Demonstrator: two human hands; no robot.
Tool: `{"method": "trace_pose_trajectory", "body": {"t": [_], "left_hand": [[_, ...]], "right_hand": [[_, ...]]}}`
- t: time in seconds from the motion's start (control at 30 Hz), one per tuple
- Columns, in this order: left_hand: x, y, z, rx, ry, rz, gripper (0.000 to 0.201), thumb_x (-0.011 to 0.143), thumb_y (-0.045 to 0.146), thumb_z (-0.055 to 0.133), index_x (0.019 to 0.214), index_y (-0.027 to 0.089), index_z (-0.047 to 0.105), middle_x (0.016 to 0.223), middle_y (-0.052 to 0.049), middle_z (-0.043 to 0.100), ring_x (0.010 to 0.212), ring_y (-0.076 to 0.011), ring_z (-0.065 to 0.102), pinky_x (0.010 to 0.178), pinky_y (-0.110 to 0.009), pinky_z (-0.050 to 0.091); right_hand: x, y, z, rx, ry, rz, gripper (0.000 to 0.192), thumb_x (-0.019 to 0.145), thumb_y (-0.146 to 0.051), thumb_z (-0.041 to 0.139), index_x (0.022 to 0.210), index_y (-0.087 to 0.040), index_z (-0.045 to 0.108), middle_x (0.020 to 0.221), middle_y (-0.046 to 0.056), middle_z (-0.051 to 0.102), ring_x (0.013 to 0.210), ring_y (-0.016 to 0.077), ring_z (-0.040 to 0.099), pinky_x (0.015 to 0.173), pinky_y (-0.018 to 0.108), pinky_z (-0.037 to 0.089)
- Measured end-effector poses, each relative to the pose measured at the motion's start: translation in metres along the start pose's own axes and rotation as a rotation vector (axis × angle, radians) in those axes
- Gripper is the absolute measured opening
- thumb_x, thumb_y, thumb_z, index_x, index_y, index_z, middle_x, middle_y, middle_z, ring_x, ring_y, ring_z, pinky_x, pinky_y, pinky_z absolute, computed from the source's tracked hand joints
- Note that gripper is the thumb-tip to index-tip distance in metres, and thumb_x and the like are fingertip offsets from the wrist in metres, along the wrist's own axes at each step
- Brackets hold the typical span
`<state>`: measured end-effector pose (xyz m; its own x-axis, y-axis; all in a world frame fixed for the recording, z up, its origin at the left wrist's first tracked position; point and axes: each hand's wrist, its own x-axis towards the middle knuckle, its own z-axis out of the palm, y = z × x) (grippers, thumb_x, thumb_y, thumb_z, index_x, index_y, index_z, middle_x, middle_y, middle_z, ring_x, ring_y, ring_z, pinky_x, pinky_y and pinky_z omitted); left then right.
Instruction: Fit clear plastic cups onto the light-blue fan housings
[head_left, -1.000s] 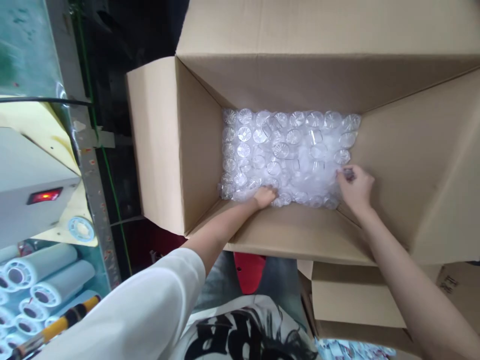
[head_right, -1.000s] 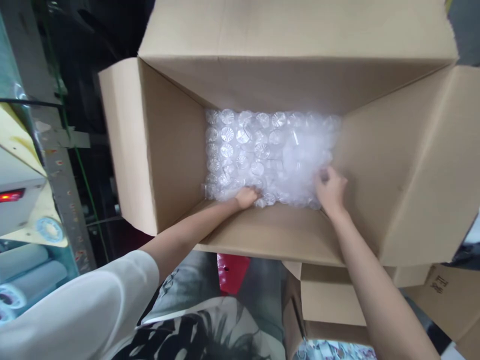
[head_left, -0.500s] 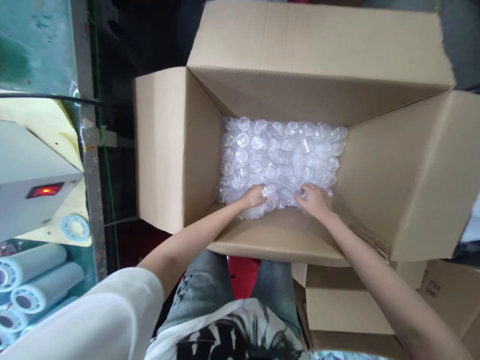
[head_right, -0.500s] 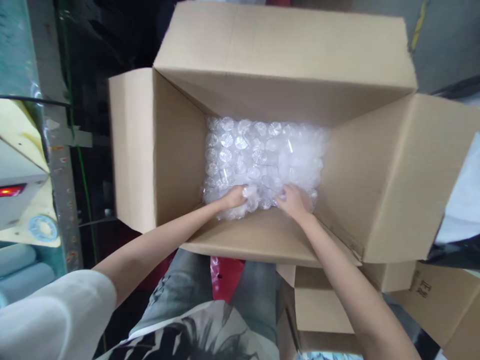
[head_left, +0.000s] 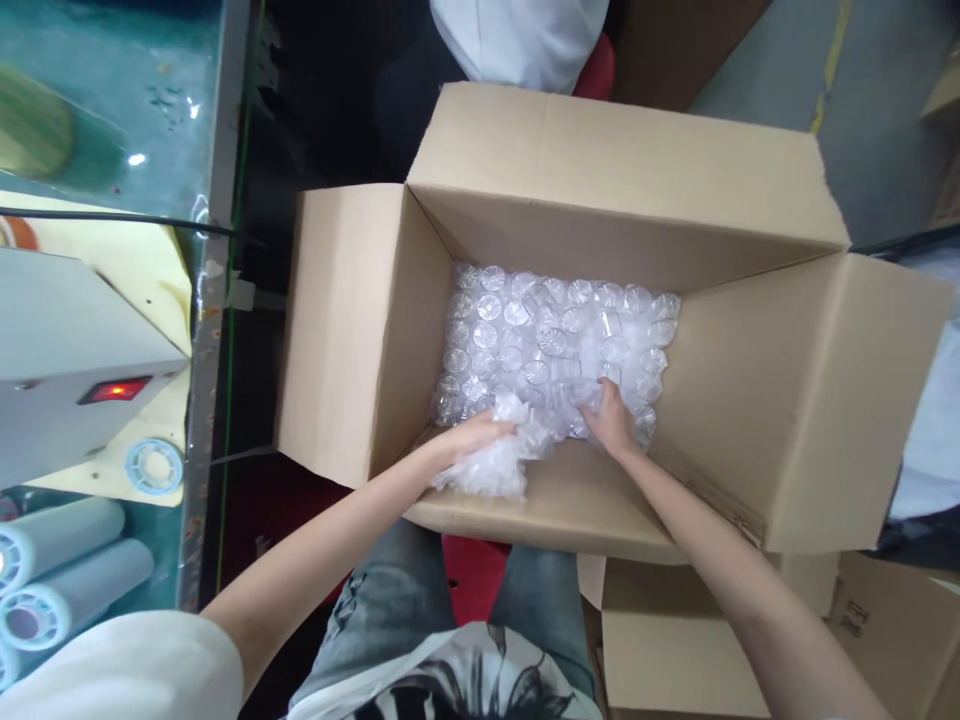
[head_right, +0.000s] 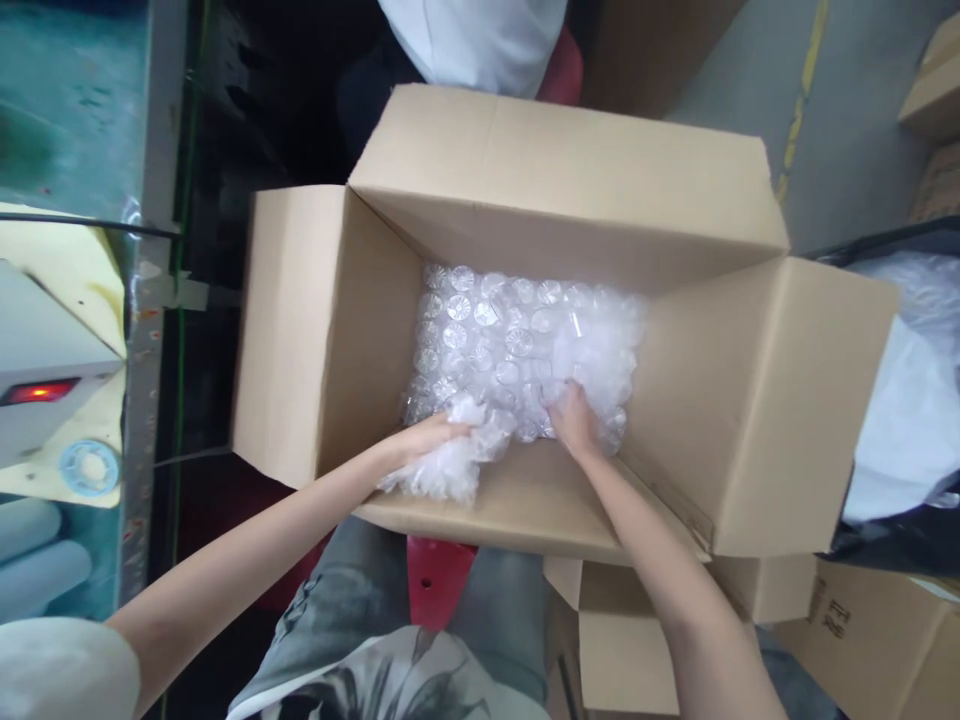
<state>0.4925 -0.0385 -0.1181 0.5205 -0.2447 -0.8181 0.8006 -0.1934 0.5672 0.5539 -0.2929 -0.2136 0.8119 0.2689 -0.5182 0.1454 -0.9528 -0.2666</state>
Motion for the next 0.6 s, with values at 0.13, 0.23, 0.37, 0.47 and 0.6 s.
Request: {"method": "trace_pose_trajectory", "body": {"t": [0.13, 0.23, 0.37, 0.47, 0.6], "left_hand": [[0.004, 0.004, 0.001, 0.034, -0.096, -0.016, 0.026, 0.088, 0.026, 0.064, 0.110, 0.012, 0.063, 0.108, -0.008, 0.068, 0.095, -0.0193, 0.066, 0.086, -0.039, 0.055], [0.007, 0.002, 0.003, 0.086, -0.179, -0.013, 0.025, 0.089, 0.026, 0.063, 0.110, 0.012, 0.063, 0.107, -0.007, 0.068, 0.094, -0.0185, 0.067, 0.083, -0.038, 0.056], [0.012, -0.007, 0.004, 0.245, -0.142, 0.017, 0.024, 0.092, 0.029, 0.059, 0.107, 0.012, 0.062, 0.106, -0.007, 0.066, 0.095, -0.0195, 0.065, 0.084, -0.039, 0.055], [0.018, -0.011, 0.004, 0.385, -0.123, 0.102, 0.022, 0.090, 0.029, 0.060, 0.105, 0.012, 0.063, 0.110, -0.008, 0.065, 0.101, -0.0209, 0.062, 0.088, -0.042, 0.053], [0.025, -0.009, 0.008, 0.553, -0.105, 0.153, 0.024, 0.091, 0.030, 0.059, 0.107, 0.013, 0.062, 0.109, -0.007, 0.064, 0.098, -0.0204, 0.063, 0.086, -0.040, 0.054]], "right_hand": [[0.015, 0.021, -0.001, 0.053, 0.014, 0.004, 0.031, 0.092, -0.035, 0.060, 0.116, -0.015, 0.058, 0.116, 0.008, 0.061, 0.098, 0.0214, 0.062, 0.083, 0.041, 0.054], [0.019, 0.034, -0.008, 0.086, 0.000, -0.003, 0.022, 0.093, -0.033, 0.060, 0.104, -0.014, 0.062, 0.099, 0.004, 0.065, 0.083, 0.0168, 0.064, 0.075, 0.035, 0.055], [0.023, 0.050, -0.039, 0.099, 0.088, 0.059, 0.019, 0.095, -0.031, 0.056, 0.105, -0.016, 0.062, 0.109, 0.007, 0.063, 0.093, 0.0187, 0.062, 0.082, 0.039, 0.054], [0.015, 0.043, -0.054, 0.105, 0.057, 0.022, 0.019, 0.095, -0.030, 0.055, 0.107, -0.017, 0.062, 0.116, 0.008, 0.061, 0.101, 0.0206, 0.061, 0.087, 0.041, 0.052], [-0.011, 0.002, -0.030, 0.134, -0.208, -0.158, 0.021, 0.093, -0.031, 0.060, 0.107, -0.015, 0.062, 0.103, 0.005, 0.065, 0.087, 0.0176, 0.064, 0.077, 0.037, 0.056]]}}
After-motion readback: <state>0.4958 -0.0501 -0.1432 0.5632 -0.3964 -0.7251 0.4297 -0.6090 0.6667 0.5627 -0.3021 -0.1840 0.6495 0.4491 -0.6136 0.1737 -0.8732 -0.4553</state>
